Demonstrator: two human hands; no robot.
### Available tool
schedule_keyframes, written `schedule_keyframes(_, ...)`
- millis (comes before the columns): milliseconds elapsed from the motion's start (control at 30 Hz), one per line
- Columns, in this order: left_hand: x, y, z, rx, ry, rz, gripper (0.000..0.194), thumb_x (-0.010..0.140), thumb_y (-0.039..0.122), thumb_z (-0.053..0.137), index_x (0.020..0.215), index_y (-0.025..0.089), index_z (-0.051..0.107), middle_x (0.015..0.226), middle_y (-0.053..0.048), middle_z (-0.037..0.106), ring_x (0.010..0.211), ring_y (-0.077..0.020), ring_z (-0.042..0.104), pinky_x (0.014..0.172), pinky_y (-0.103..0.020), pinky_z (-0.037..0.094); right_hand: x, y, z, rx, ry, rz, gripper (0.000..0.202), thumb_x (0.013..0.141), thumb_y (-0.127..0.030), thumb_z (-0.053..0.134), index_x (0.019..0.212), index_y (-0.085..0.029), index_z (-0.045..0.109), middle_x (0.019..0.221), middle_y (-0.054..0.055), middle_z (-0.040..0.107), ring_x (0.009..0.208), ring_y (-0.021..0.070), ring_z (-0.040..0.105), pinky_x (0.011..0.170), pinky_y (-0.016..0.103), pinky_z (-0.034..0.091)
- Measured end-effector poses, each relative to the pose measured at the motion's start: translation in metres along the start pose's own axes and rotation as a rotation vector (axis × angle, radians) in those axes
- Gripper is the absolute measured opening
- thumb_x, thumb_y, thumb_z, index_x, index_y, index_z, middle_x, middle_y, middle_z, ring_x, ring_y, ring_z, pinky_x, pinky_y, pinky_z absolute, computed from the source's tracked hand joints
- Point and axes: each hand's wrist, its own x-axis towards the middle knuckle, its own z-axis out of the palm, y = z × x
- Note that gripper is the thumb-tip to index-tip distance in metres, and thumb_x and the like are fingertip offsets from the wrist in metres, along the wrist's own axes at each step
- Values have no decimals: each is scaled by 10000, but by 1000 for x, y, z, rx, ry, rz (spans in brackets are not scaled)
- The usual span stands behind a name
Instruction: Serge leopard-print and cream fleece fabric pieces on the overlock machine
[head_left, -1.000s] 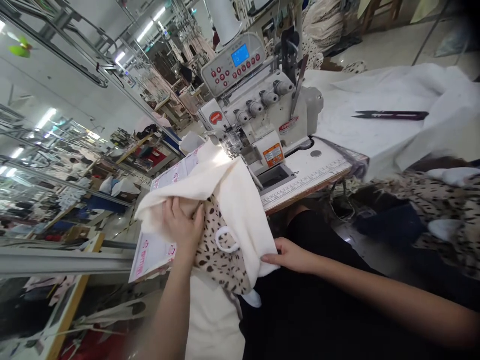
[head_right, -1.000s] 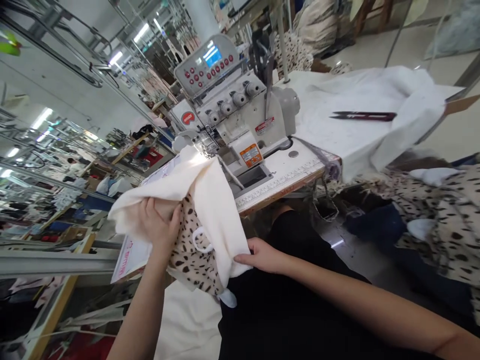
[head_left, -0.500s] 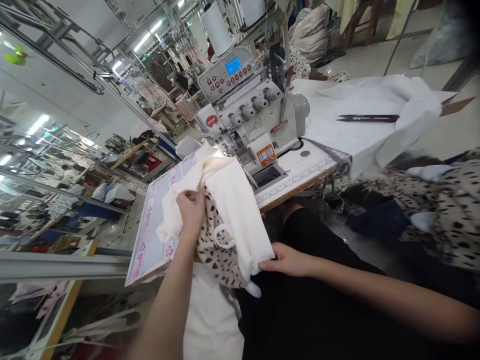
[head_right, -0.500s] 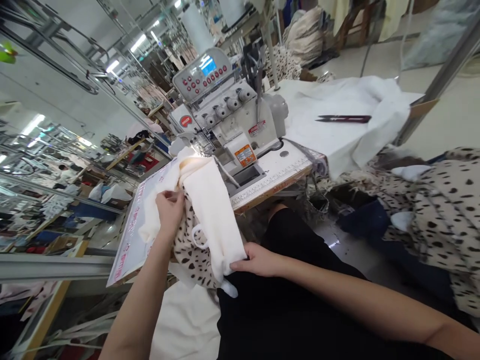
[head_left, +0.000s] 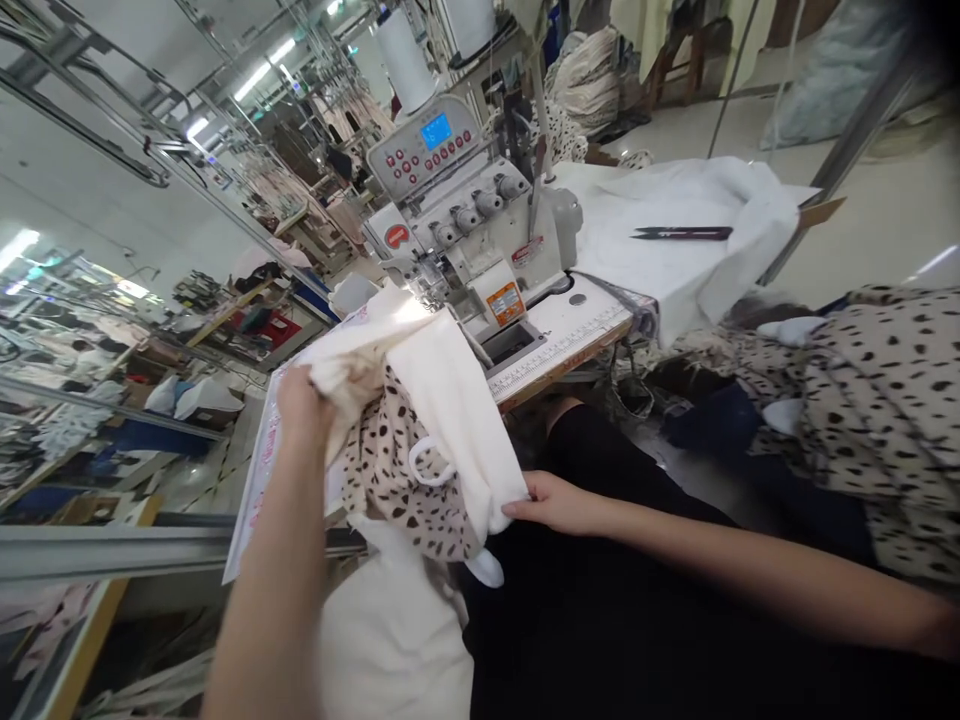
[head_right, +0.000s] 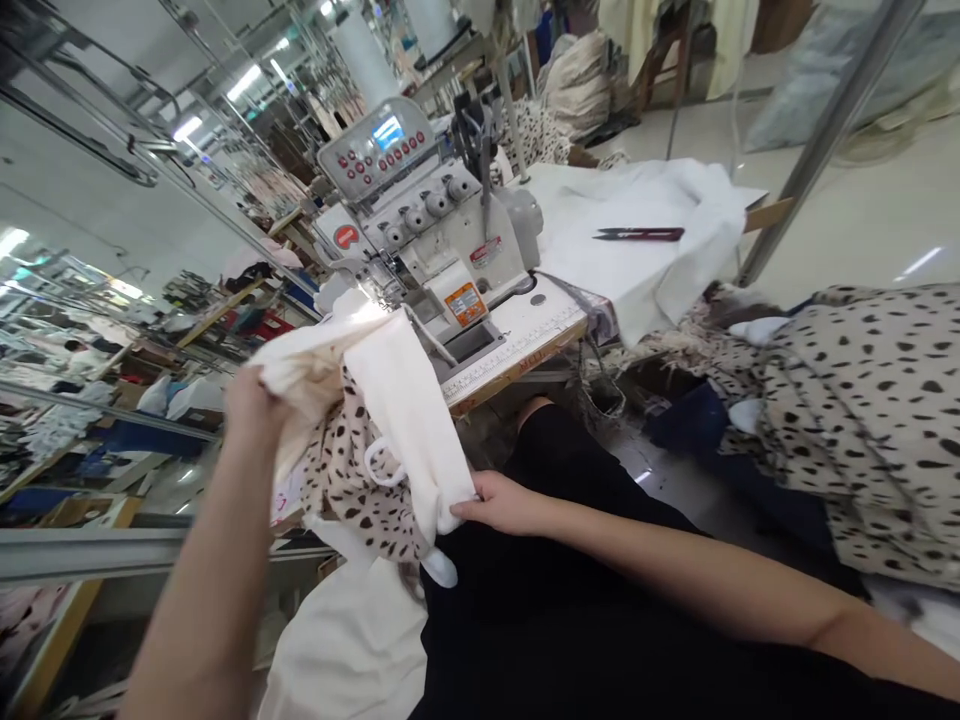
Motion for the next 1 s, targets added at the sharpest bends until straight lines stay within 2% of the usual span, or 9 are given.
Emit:
schedule_keyframes(133,-40,64,-56,362,-325,-123,299,582,301,706,767,94,595,585,-1,567,473,-105,457,430,-190,317,-6,-12,12,71,-31,-7,487,734,-467,598,1032,-83,563,1008,91,618,913,207,572,865,377,427)
schedule_keyframes(200,-82,77,-63,901,-729,107,323,644,461,634,640,146,564,479,34,489,418,-98,421,413,-189,289,-11,-17,23,119,-60,-44,486,749,-446,591,1069,-85,531,1013,89,604,893,188,566,827,347,445)
schedule_keyframes(267,-131,71,-54,1120,-838,476,295,768,415,515,602,173,485,469,34,457,400,-104,405,414,-205,276,-14,-19,33,67,-34,-96,470,764,-435,576,1076,-88,516,983,77,595,860,169,555,788,316,455)
schedule_keyframes(367,-189,41,-28,1241,-694,896,111,830,240,433,785,162,499,588,-5,537,409,-138,462,388,-239,245,-21,-19,42,-101,61,-150,377,808,-411,526,1017,-97,534,898,55,593,792,151,539,742,293,456)
schedule_keyframes(467,-210,18,-11,1178,-390,1083,182,828,205,453,981,108,471,606,-12,557,395,-151,471,370,-257,247,-27,-25,42,-203,133,-170,284,832,-378,504,908,-113,574,826,39,589,768,149,532,735,281,447)
schedule_keyframes(533,-211,16,-8,1098,-344,1064,178,824,196,468,984,117,470,665,-16,575,420,-135,484,375,-248,271,-31,-34,42,-249,189,-193,245,825,-355,520,830,-119,585,779,30,574,749,145,521,724,266,439)
schedule_keyframes(633,-207,27,-5,917,-484,954,122,817,195,492,935,167,499,827,-19,578,578,-109,545,442,-213,343,-32,-49,46,-237,259,-240,199,820,-315,527,804,-121,568,726,8,533,680,115,487,663,226,424)
schedule_keyframes(833,-211,31,0,582,-699,780,91,813,113,487,885,161,516,812,-18,547,787,-93,535,715,-191,425,-32,-65,54,-308,345,-310,239,844,-282,476,654,-137,463,599,-42,379,558,68,358,522,173,326)
schedule_keyframes(1000,-214,25,-3,507,-625,803,194,781,77,528,950,171,542,862,-17,572,804,-82,550,730,-175,437,-30,-65,49,-366,369,-267,250,855,-301,451,671,-135,485,593,-36,405,548,72,365,523,179,329)
